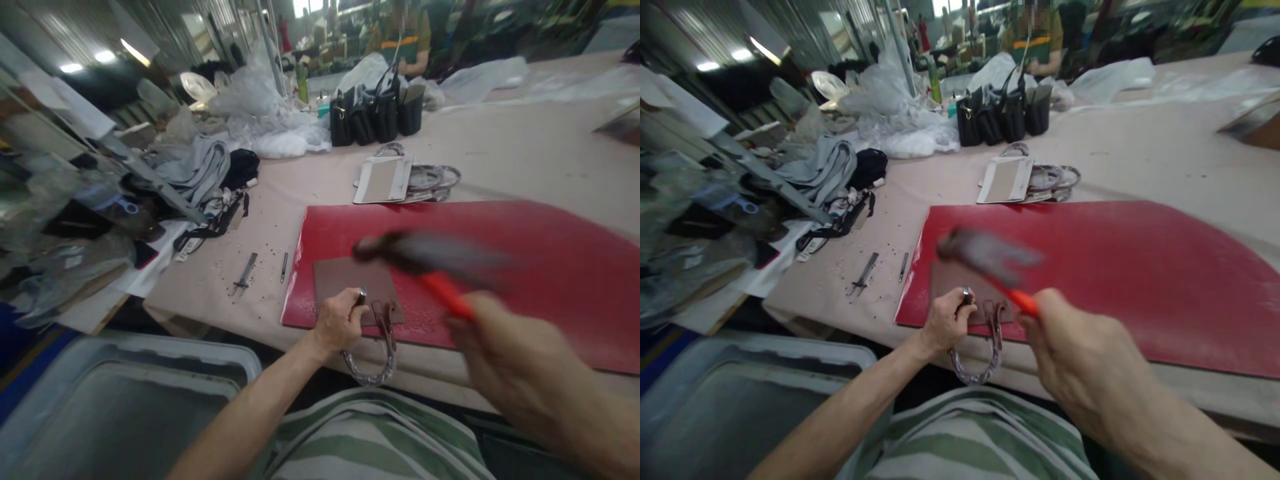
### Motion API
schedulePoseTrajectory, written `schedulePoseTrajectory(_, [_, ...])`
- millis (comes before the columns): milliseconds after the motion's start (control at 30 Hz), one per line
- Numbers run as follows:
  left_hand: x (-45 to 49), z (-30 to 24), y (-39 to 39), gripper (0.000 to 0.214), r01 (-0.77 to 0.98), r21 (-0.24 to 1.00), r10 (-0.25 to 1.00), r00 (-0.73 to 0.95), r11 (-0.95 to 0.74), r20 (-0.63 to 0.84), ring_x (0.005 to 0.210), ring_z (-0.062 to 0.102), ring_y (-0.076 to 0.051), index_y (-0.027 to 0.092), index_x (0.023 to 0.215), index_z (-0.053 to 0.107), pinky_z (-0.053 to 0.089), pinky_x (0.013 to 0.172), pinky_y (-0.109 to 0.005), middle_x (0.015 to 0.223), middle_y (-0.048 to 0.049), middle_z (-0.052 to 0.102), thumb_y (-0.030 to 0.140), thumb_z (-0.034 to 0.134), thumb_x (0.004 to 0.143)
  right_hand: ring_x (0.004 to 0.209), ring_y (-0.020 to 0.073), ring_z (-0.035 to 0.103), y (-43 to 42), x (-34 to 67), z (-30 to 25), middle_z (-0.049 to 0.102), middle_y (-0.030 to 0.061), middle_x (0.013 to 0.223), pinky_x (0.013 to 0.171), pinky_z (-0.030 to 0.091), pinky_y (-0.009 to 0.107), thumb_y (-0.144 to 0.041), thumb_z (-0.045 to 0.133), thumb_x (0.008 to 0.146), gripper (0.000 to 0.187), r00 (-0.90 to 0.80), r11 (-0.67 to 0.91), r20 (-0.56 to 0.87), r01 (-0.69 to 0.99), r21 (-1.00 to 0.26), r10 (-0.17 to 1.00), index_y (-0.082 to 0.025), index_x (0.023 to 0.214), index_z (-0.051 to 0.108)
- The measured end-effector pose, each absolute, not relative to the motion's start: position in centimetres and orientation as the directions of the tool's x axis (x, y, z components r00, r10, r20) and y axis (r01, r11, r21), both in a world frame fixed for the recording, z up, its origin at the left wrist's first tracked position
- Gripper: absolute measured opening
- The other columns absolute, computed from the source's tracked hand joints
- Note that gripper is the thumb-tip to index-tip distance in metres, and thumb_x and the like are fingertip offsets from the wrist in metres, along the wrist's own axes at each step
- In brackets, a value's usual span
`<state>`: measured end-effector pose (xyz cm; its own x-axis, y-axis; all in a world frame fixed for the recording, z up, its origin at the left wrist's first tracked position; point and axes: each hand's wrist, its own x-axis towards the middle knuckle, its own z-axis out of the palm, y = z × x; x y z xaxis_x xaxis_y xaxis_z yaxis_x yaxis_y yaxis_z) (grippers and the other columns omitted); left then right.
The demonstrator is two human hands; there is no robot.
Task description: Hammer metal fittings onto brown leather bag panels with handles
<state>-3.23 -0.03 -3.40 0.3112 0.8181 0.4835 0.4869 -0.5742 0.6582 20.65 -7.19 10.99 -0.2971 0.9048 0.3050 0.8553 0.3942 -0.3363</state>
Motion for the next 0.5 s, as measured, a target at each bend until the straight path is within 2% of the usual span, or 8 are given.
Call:
schedulePoseTrajectory(67, [-3.2, -3.4, 0.0, 0.014, 0.492, 0.663, 0.825, 0.312, -0.564, 0.470, 0.078, 0.069, -0.020, 0.020, 0.100, 0.060, 0.056, 0.072, -0.030, 0.087, -0.0057, 0.070, 0.013, 0.054, 0.089, 0.039, 0.0127, 0.035, -7.1, 20.6, 10.4, 0.047, -0.0029, 0.051, 0.048, 0.016, 0.032, -0.035, 0.045, 0.098, 0.022, -0.351, 0.423, 0.254, 0.840, -0.340, 0.901, -0.025, 0.080, 0.048])
schedulePoseTrajectory(133, [-3.3, -3.4, 0.0, 0.013, 0.485, 0.672, 0.828, 0.309, -0.560, 0.467, 0.079, 0.069, -0.020, 0.020, 0.099, 0.060, 0.056, 0.073, -0.030, 0.087, -0.0054, 0.070, 0.014, 0.054, 0.090, 0.039, 0.0128, 0.034, -6.4, 20.8, 10.0, 0.045, -0.0038, 0.049, 0.047, 0.017, 0.031, -0.042, 0.043, 0.099, 0.027, -0.313, 0.370, 0.201, 0.837, -0.403, 0.928, -0.025, 0.079, 0.048])
schedulePoseTrajectory(233, [-3.4, -3.3, 0.0, 0.012, 0.465, 0.686, 0.829, 0.305, -0.560, 0.469, 0.082, 0.070, -0.020, 0.020, 0.099, 0.060, 0.057, 0.077, -0.030, 0.089, -0.0054, 0.070, 0.014, 0.055, 0.090, 0.044, 0.0129, 0.040, -4.5, 21.6, 9.0, 0.046, -0.0030, 0.052, 0.047, 0.027, 0.028, -0.055, 0.036, 0.099, 0.041, -0.180, 0.141, -0.004, 0.785, -0.603, 0.984, -0.025, 0.072, 0.044])
schedulePoseTrajectory(300, [-3.5, -3.1, 0.0, 0.012, 0.458, 0.693, 0.831, 0.319, -0.557, 0.456, 0.082, 0.070, -0.020, 0.020, 0.099, 0.060, 0.057, 0.077, -0.030, 0.089, -0.0056, 0.071, 0.014, 0.056, 0.090, 0.047, 0.0133, 0.043, -3.1, 22.4, 7.4, 0.047, -0.0021, 0.054, 0.049, 0.032, 0.027, -0.056, 0.034, 0.098, 0.044, -0.133, -0.003, -0.151, 0.740, -0.672, 0.980, -0.025, 0.068, 0.042])
schedulePoseTrajectory(333, [-3.6, -2.9, 0.0, 0.011, 0.455, 0.696, 0.831, 0.326, -0.555, 0.450, 0.082, 0.070, -0.020, 0.020, 0.099, 0.060, 0.057, 0.077, -0.030, 0.089, -0.0057, 0.071, 0.014, 0.057, 0.090, 0.047, 0.0137, 0.044, -2.5, 22.9, 6.4, 0.048, -0.0018, 0.054, 0.050, 0.033, 0.027, -0.053, 0.033, 0.098, 0.043, -0.105, -0.045, -0.186, 0.749, -0.661, 0.977, -0.024, 0.068, 0.043])
schedulePoseTrajectory(400, [-3.7, -2.6, 0.0, 0.011, 0.453, 0.702, 0.834, 0.333, -0.550, 0.439, 0.083, 0.070, -0.020, 0.020, 0.100, 0.060, 0.057, 0.077, -0.030, 0.090, -0.0061, 0.072, 0.014, 0.058, 0.091, 0.048, 0.0154, 0.046, -1.6, 23.4, 4.4, 0.049, -0.0003, 0.055, 0.051, 0.033, 0.029, -0.044, 0.035, 0.098, 0.036, -0.025, -0.074, -0.176, 0.843, -0.533, 0.984, -0.023, 0.072, 0.047])
schedulePoseTrajectory(500, [-3.9, -2.2, 0.0, 0.009, 0.456, 0.716, 0.847, 0.345, -0.529, 0.405, 0.086, 0.070, -0.020, 0.020, 0.099, 0.060, 0.056, 0.079, -0.030, 0.092, -0.0063, 0.072, 0.015, 0.058, 0.092, 0.063, 0.0225, 0.056, -1.1, 22.9, 2.8, 0.063, 0.0114, 0.077, 0.057, 0.039, 0.034, -0.034, 0.037, 0.098, 0.031, -0.022, 0.030, 0.041, 0.979, -0.203, 0.999, -0.016, 0.087, 0.060])
